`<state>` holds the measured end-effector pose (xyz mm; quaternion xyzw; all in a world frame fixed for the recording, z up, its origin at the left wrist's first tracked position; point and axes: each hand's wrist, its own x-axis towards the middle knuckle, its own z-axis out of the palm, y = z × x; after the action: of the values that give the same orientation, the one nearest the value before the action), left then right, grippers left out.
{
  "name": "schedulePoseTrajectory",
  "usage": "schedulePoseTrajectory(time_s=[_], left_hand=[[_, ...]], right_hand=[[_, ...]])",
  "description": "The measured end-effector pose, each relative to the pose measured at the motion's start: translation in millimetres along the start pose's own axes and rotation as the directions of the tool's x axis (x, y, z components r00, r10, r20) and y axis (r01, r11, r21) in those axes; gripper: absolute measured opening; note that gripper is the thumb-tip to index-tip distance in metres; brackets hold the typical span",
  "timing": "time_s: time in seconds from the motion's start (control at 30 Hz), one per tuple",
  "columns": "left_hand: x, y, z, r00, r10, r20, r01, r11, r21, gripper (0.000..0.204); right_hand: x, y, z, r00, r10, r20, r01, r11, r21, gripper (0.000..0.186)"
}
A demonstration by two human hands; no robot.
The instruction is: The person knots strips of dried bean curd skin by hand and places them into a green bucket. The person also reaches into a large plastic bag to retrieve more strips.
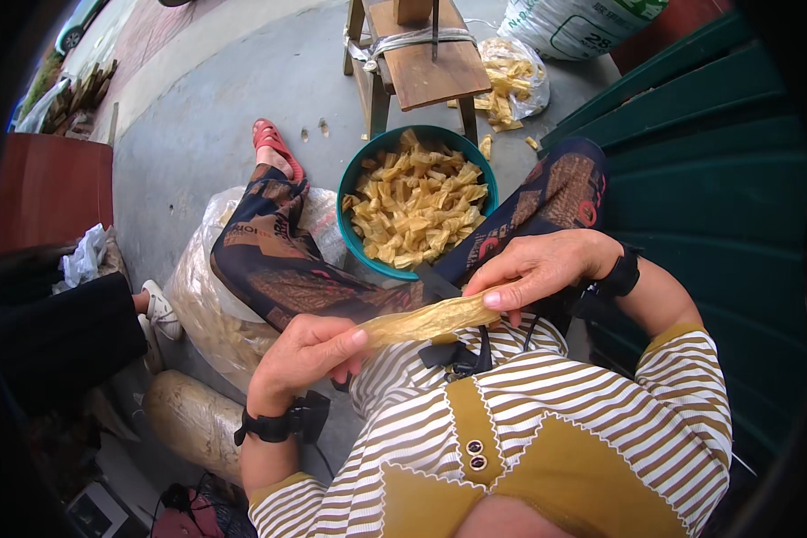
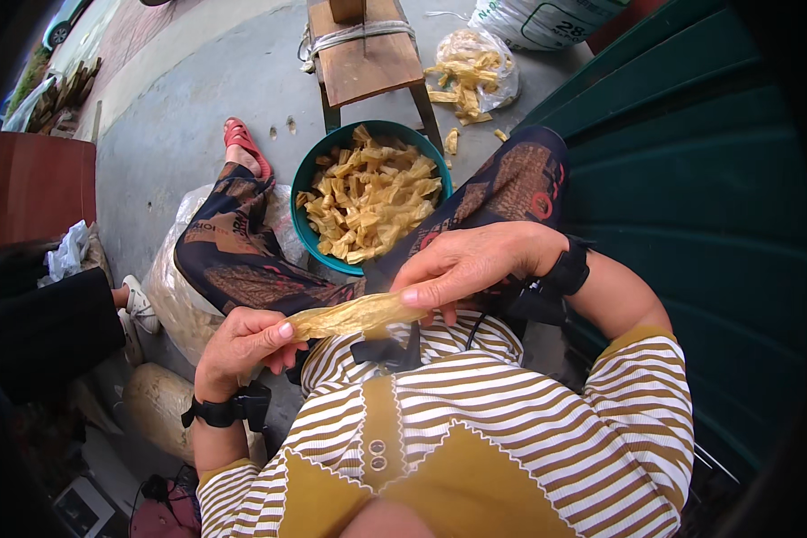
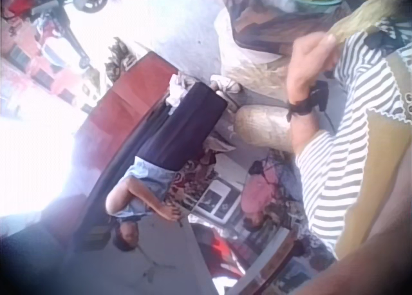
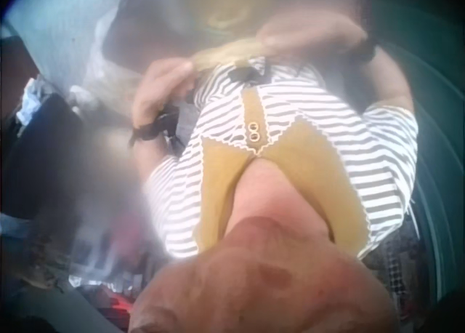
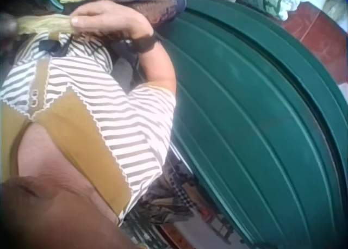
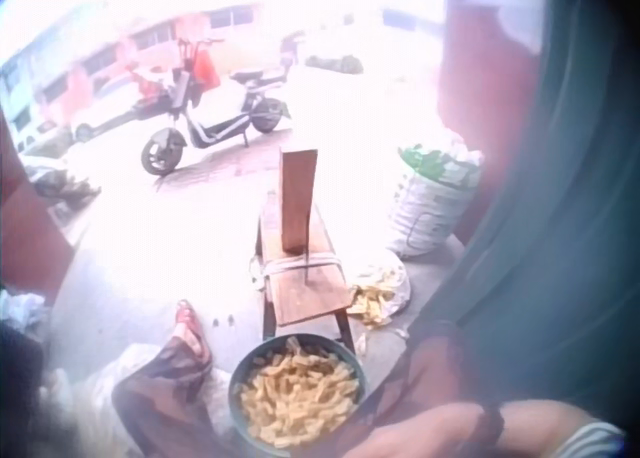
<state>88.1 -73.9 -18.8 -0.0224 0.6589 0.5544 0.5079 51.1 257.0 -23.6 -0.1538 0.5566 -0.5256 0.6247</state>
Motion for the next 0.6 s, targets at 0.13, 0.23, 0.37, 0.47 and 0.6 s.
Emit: schedulePoseTrajectory(time_s=[0.13,0.23,0.37,0.47,0.6], left_hand=[[0.7,-5.8,-4.3,1.000,0.005,-0.018,-0.005,1.000,0.006,0.036],[-3.0,-12.7,-7.9,0.996,-0.085,0.040,0.088,0.994,-0.063,0.033],[-5.3,-20.9,-7.8,0.986,-0.095,0.138,0.118,0.979,-0.169,0.030],[-8.3,-29.0,-9.3,0.977,-0.009,0.214,0.086,0.931,-0.354,0.029],[-1.2,-32.6,-6.2,0.986,-0.086,0.141,0.121,0.958,-0.261,0.026]], right_hand=[[12.3,1.8,2.2,0.996,0.083,0.045,-0.087,0.991,0.101,0.035],[13.9,8.1,0.7,0.997,0.076,0.021,-0.077,0.996,0.050,0.033],[16.5,16.5,3.4,0.999,0.038,-0.015,-0.037,0.997,0.071,0.035],[18.0,14.9,0.7,0.991,0.131,0.036,-0.133,0.989,0.071,0.032],[23.5,20.2,-5.7,0.989,0.140,0.035,-0.143,0.985,0.096,0.029]])
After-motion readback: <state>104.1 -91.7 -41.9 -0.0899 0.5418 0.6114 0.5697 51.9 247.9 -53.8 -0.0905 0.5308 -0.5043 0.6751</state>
